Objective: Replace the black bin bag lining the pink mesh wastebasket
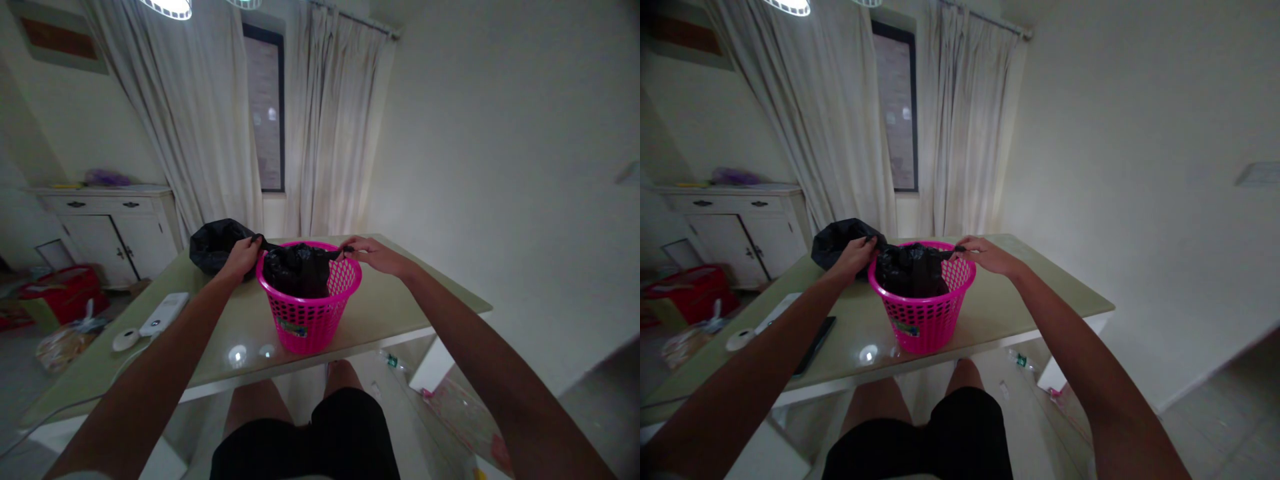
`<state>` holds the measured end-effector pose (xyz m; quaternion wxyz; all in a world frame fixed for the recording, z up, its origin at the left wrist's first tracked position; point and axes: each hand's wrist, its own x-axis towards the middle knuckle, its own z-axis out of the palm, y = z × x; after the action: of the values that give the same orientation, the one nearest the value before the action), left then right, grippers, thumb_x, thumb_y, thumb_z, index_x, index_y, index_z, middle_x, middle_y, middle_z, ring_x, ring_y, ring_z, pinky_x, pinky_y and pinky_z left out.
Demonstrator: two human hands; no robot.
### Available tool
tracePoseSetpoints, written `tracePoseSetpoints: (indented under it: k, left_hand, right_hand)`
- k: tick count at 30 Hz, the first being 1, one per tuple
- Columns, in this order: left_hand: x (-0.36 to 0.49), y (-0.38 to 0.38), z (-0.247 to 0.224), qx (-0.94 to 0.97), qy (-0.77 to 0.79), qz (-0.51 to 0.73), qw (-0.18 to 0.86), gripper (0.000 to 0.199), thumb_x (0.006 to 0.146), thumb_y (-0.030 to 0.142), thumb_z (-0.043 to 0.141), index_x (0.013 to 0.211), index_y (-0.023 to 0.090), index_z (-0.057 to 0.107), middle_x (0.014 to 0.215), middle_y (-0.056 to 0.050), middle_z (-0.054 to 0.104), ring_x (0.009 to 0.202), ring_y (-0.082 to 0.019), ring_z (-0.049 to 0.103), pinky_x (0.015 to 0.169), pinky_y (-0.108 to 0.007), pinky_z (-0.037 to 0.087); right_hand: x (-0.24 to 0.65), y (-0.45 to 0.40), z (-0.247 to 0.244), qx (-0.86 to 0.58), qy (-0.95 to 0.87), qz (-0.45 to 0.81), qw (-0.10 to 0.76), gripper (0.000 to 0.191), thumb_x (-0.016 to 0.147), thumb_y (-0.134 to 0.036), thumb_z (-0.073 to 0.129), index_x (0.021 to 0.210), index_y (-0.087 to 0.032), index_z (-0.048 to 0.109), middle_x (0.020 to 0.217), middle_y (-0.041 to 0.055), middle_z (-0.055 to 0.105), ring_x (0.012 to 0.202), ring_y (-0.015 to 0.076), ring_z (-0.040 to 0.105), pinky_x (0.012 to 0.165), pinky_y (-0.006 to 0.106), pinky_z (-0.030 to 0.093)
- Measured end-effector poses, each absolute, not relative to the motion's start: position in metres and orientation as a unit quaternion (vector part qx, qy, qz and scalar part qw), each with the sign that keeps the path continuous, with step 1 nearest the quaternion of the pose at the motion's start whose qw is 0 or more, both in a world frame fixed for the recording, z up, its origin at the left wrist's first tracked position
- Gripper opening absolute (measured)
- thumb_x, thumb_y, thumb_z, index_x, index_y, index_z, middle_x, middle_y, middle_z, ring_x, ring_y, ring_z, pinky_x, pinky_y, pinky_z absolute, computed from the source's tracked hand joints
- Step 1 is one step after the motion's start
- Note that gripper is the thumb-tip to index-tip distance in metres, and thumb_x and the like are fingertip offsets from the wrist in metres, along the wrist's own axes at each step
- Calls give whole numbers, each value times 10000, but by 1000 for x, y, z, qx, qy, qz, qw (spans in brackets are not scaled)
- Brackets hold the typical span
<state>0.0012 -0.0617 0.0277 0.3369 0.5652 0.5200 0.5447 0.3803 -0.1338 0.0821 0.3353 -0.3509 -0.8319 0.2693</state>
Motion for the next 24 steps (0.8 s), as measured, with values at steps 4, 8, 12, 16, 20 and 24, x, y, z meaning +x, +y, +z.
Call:
tracePoseSetpoints:
  k: [4,8,12,16,20,24]
  left_hand:
    - [1,-56,24,512,530,559,381,446,905,625,729,778,222,589,659,11,603,572,-159,542,610,-289,459]
    - [-5,-66,23,531,512,588,332,371,852,523,781,1004,193,704,942,-65,748,871,-235,705,836,-357,588]
    - [-8,-123,24,614,467,634,53,516,879,339,740,1381,235,682,1430,-131,705,1342,-317,642,1185,-487,504]
    - [11,-192,14,758,250,589,-126,226,1046,284,629,1253,281,720,1181,-85,785,1153,-276,709,1080,-478,507]
    - [36,-214,-2,855,155,457,-189,99,1040,283,755,1139,282,755,976,-28,802,907,-217,691,903,-410,483]
    - [43,-210,-15,830,167,489,-212,64,1059,241,753,1120,261,758,953,-24,806,870,-197,669,903,-395,478]
  right_hand:
    - [378,-126,81,-360,-771,351,391,407,891,-618,834,1003,-233,904,1058,77,839,1143,269,732,1144,459,495]
    - [379,-114,73,-416,-719,345,437,317,851,-442,835,1075,-225,892,1083,63,851,1117,264,737,1159,485,493]
    - [361,-113,82,-401,-735,264,479,366,880,-320,771,1229,-259,864,1333,64,820,1292,284,707,1228,488,472]
    - [320,-118,87,-392,-780,249,420,569,883,-496,876,1388,-244,802,1474,118,763,1354,340,698,1237,518,479]
    - [275,-108,68,-361,-850,264,279,707,598,-398,1080,1251,-260,847,1173,60,848,1091,321,761,1022,432,598]
    - [255,-91,58,-308,-879,280,233,216,731,-257,935,936,-237,869,851,-27,804,857,231,718,878,346,575]
